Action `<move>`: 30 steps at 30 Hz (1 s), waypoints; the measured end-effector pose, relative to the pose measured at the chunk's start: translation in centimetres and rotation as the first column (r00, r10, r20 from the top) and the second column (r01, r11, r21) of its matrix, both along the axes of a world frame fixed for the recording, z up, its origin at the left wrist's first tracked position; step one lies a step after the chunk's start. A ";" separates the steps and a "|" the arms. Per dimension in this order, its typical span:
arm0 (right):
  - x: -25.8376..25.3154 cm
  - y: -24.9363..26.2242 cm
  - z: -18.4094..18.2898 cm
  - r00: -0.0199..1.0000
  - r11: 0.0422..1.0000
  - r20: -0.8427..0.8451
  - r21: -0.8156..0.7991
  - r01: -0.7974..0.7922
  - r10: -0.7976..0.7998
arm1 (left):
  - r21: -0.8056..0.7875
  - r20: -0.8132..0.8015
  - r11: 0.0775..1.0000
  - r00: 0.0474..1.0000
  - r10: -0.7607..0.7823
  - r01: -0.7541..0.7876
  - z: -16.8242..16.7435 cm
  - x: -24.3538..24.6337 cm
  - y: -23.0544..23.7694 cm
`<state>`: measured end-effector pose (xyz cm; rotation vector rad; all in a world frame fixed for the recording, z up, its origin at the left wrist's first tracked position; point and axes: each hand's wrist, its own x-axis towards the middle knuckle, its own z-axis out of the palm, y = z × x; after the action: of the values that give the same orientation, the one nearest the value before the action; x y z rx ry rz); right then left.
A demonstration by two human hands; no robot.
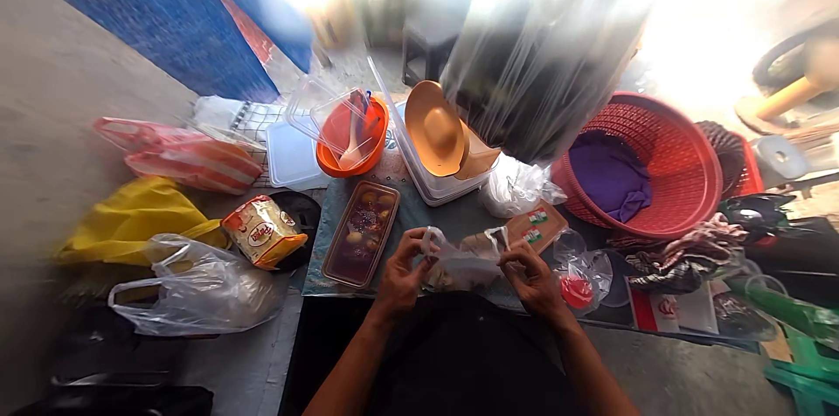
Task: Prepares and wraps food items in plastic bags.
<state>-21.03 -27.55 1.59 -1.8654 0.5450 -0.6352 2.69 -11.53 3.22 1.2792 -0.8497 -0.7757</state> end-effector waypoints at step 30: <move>3.4 3.1 2.8 0.668 0.817 -0.672 -0.162 -0.553 0.319 | 0.532 -0.563 0.819 0.812 0.152 0.215 1.2 -5.5 5.7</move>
<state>-17.67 -24.47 4.37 -2.4542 0.3597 0.2707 -2.81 -5.85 4.47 1.4188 -0.1097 -1.4448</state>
